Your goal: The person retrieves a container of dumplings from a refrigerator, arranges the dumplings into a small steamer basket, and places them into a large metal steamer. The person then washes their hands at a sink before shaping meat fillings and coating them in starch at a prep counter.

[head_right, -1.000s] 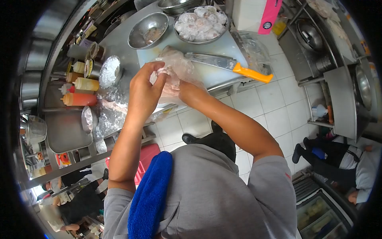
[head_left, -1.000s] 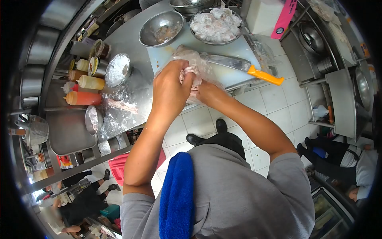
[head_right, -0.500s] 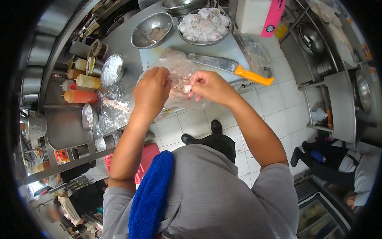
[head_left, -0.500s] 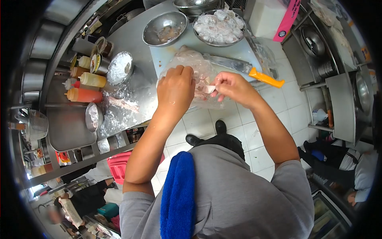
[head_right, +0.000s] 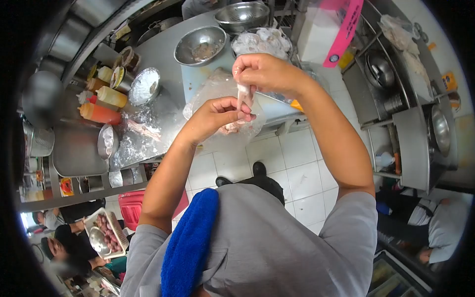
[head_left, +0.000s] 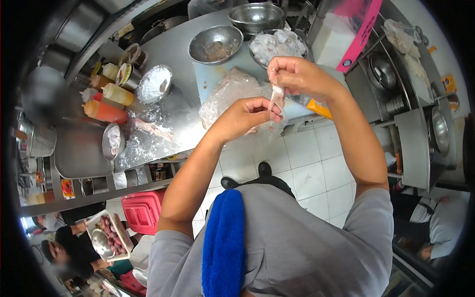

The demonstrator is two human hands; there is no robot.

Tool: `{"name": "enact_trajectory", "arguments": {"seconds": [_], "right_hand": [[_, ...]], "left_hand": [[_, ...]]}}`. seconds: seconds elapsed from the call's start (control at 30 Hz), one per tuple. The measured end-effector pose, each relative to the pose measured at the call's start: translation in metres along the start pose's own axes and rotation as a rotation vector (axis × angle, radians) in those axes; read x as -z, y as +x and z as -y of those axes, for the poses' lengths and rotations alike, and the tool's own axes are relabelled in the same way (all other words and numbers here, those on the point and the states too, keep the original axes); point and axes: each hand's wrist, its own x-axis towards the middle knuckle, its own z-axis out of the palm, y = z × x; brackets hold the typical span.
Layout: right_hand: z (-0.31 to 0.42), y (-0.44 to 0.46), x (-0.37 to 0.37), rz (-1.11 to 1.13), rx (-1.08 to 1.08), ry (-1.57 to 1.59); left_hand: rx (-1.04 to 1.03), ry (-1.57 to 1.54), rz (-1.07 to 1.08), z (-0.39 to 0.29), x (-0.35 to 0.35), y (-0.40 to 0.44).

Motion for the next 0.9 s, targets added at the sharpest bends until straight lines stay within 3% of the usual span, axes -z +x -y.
{"name": "enact_trajectory", "arguments": {"seconds": [0.13,0.23,0.3,0.37,0.47,0.63,0.83,0.9], "right_hand": [[0.022,0.016,0.002,0.024,0.048,-0.229],[0.034,0.027,-0.003,0.177,0.048,-0.371],[0.028,0.040,-0.015,0.196,0.093,-0.413],[0.039,0.051,-0.040,0.274,-0.076,-0.386],[0.040,0.078,-0.091,0.333,-0.161,-0.326],[-0.003,0.139,-0.179,0.345,-0.084,-0.359],[-0.074,0.208,-0.248,0.201,-0.258,0.061],[-0.090,0.226,-0.262,0.119,-0.333,0.377]], "left_hand": [[-0.066,-0.054,-0.116,-0.015,-0.002,-0.022],[-0.132,-0.090,-0.170,-0.014,0.010,-0.040],[-0.121,-0.051,-0.306,-0.018,0.025,-0.063],[-0.070,0.176,-0.241,-0.025,0.041,-0.096],[0.027,0.306,-0.334,-0.021,0.073,-0.153],[-0.056,0.687,-0.418,0.014,0.178,-0.225],[0.157,0.351,-0.395,0.028,0.283,-0.264],[0.252,0.344,-0.374,0.038,0.305,-0.264]]}}
